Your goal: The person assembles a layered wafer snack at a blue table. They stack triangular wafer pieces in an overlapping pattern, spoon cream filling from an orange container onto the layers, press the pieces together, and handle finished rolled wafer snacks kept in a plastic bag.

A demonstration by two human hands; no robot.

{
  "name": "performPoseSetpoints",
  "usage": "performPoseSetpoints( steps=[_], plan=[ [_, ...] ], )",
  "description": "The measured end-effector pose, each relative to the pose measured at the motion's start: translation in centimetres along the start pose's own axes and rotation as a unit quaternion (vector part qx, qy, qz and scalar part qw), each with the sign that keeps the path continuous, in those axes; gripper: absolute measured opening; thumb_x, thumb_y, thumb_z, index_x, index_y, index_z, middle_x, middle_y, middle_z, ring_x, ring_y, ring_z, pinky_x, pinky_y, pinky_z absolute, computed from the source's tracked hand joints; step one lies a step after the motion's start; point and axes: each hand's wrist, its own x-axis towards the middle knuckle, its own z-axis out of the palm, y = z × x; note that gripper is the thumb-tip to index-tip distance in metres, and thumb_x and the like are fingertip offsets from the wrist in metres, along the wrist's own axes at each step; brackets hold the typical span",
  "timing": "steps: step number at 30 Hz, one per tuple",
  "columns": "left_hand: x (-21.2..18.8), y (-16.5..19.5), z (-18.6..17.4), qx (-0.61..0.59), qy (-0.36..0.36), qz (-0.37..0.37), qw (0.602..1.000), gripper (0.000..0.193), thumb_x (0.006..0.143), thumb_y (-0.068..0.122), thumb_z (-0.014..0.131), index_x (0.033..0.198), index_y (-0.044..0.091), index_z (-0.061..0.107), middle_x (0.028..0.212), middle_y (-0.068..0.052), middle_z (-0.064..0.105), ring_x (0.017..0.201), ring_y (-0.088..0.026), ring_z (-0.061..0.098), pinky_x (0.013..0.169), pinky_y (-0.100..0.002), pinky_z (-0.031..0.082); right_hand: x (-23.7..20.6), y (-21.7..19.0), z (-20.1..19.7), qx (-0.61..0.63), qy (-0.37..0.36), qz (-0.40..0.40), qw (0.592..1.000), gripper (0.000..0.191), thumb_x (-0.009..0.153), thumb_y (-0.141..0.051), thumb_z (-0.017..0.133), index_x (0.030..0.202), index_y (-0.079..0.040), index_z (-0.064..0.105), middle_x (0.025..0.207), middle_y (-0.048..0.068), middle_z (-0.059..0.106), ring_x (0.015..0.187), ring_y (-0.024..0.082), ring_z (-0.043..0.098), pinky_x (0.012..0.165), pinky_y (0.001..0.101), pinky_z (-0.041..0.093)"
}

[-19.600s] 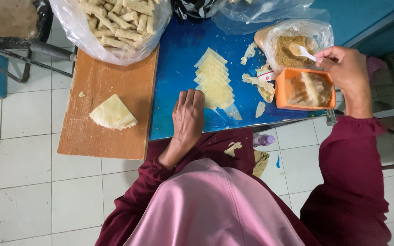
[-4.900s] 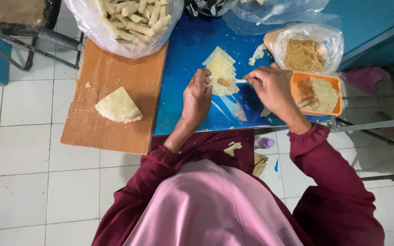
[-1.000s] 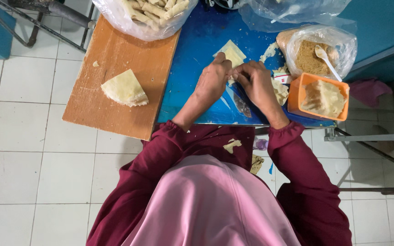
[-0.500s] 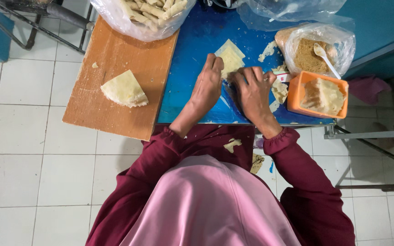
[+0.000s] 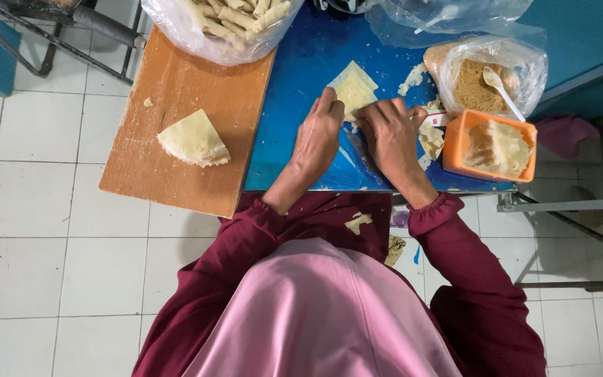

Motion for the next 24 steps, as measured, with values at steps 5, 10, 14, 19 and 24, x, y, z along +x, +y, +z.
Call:
performPoseSetpoints(
  steps=[5,10,14,19,24],
  plan=[
    [-0.4,-0.1,-0.7,-0.020,-0.003,-0.012,1.000,0.008,0.084,-0.011,0.059,0.085,-0.006,0.054,0.106,-0.019,0.053,0.101,-0.038,0.062,0.076,-0.048,0.053,-0.1,0.4,0.4,-0.003,-0.002,0.004,1.000,0.009,0.102,-0.020,0.074,0.108,-0.013,0.072,0.104,-0.002,0.062,0.107,0.020,0.052,0.094,0.0459,0.028],
    [-1.1,0.1,-1.5,-0.008,-0.020,0.005,1.000,0.014,0.086,-0.011,0.058,0.099,-0.005,0.062,0.110,-0.016,0.058,0.102,-0.035,0.063,0.081,-0.045,0.055,-0.6,0.3,0.8,-0.040,0.004,0.002,0.999,0.012,0.101,-0.016,0.071,0.112,-0.013,0.073,0.117,-0.002,0.063,0.116,0.021,0.050,0.098,0.0484,0.029],
    [-1.9,0.1,-2.2,0.033,-0.045,0.047,0.997,0.026,0.083,-0.009,0.059,0.106,-0.003,0.067,0.118,-0.014,0.060,0.108,-0.034,0.061,0.089,-0.043,0.055,-1.8,-0.5,0.5,-0.091,-0.018,0.003,0.996,0.019,0.100,-0.010,0.068,0.118,-0.012,0.074,0.134,0.000,0.058,0.126,0.022,0.047,0.101,0.0495,0.029],
    [-2.3,0.3,-2.5,0.071,-0.055,0.071,0.993,0.025,0.081,-0.008,0.058,0.106,-0.003,0.064,0.133,-0.019,0.058,0.123,-0.034,0.057,0.096,-0.041,0.052,-1.2,-0.8,0.8,-0.109,-0.050,0.018,0.993,0.053,0.095,0.001,0.065,0.144,-0.019,0.065,0.146,0.005,0.046,0.126,0.028,0.042,0.097,0.0518,0.030],
    [-2.7,0.1,-2.5,0.071,-0.059,0.100,0.991,0.027,0.083,-0.006,0.058,0.109,-0.001,0.063,0.135,-0.018,0.058,0.134,-0.035,0.052,0.106,-0.043,0.047,1.7,0.2,1.3,-0.137,-0.092,0.018,0.986,0.074,0.088,0.011,0.062,0.154,-0.022,0.056,0.153,0.008,0.040,0.129,0.031,0.041,0.098,0.0519,0.032]
  ],
)
